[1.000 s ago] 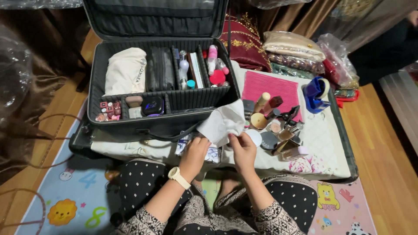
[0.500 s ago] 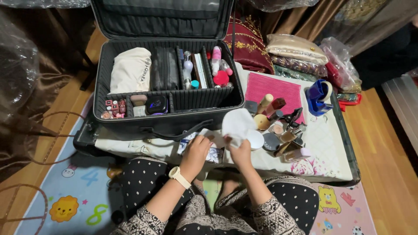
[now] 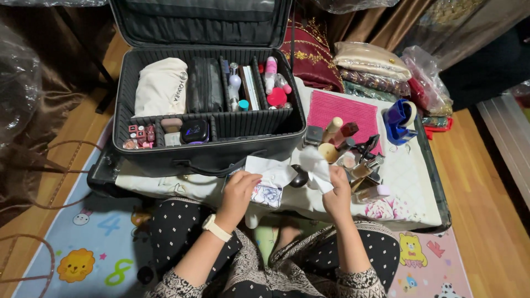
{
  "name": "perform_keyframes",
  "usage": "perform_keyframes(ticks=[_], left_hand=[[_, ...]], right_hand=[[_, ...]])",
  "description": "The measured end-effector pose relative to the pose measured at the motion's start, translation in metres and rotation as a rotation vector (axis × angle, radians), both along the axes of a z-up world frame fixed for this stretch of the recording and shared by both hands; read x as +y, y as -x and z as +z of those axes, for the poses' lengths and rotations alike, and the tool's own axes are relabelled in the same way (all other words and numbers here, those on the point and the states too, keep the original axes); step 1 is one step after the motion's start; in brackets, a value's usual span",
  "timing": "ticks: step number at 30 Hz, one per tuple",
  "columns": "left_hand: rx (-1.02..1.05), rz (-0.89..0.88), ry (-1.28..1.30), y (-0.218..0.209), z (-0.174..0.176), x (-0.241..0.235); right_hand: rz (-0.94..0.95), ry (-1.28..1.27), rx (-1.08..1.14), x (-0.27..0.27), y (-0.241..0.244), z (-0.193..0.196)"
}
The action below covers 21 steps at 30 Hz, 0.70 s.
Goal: Organizing and cleaning makeup products inside a professional makeup case
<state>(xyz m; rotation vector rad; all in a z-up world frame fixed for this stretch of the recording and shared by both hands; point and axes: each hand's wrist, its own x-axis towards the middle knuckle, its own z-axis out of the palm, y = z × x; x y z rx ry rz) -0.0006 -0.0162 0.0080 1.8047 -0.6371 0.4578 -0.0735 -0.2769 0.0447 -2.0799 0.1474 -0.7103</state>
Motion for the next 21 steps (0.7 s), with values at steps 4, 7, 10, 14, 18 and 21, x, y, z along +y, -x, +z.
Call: perform_keyframes(ticks=[4, 7, 10, 14, 18, 21], left_hand=[[0.058, 0.041, 0.009, 0.0, 0.008, 0.016], [0.048, 0.091, -0.017, -0.004, 0.01, 0.027], [0.09, 0.16, -0.058, -0.004, 0.011, 0.036], [0.112, 0.202, -0.078, 0.0, 0.013, 0.047], [0.076, 0.252, -0.175, 0.008, 0.004, 0.056], [0.152, 0.241, -0.219, 0.011, -0.015, 0.063]], right_hand=[[0.015, 0.108, 0.066, -0.013, 0.017, -0.008], [0.06, 0.216, 0.146, -0.009, 0.022, 0.001], [-0.086, 0.256, 0.33, 0.005, 0.024, 0.015], [0.214, 0.243, 0.565, 0.041, 0.016, 0.029], [0.382, 0.216, 0.56, 0.05, 0.005, -0.005], [0.349, 0.134, 0.61, 0.054, -0.004, -0.023]])
